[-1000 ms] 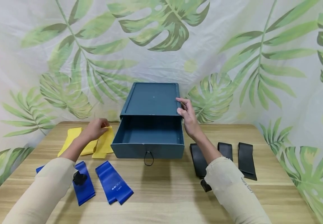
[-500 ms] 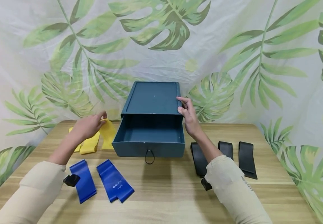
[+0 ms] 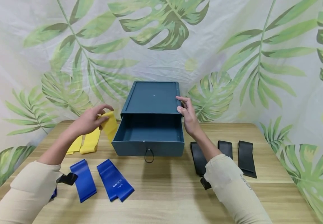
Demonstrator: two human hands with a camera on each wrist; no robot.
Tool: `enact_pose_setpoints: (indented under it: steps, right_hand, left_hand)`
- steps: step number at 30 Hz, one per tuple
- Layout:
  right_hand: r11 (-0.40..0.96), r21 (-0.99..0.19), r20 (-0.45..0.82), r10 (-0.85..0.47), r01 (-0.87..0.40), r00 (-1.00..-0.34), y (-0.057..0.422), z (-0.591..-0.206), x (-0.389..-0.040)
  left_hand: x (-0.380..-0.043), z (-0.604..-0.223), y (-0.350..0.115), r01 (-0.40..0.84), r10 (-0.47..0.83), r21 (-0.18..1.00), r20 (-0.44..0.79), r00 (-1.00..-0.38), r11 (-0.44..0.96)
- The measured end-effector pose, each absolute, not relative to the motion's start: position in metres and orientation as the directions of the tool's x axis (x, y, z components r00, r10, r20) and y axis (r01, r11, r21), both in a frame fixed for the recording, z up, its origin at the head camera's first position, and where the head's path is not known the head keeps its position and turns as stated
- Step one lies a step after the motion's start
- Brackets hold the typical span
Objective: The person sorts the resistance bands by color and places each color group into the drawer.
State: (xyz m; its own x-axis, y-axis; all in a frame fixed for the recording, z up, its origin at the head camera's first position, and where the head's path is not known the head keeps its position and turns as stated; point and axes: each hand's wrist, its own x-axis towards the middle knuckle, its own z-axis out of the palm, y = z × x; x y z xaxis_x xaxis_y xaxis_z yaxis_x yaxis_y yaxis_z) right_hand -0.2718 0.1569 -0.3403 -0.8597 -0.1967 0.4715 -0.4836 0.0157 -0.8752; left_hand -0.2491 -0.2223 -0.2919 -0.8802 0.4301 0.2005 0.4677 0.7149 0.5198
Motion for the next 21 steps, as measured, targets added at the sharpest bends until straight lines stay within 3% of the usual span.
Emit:
enact_pose_setpoints:
  steps: [21]
  right_hand:
    - [0.003, -0.871, 0.482, -0.194, -0.492, -0.854, 0.156, -0.341, -0.272]
  left_hand:
    - [-0.216, -0.259, -0.204, 0.598, 0.330, 0.654, 0.499, -0.801, 0.463]
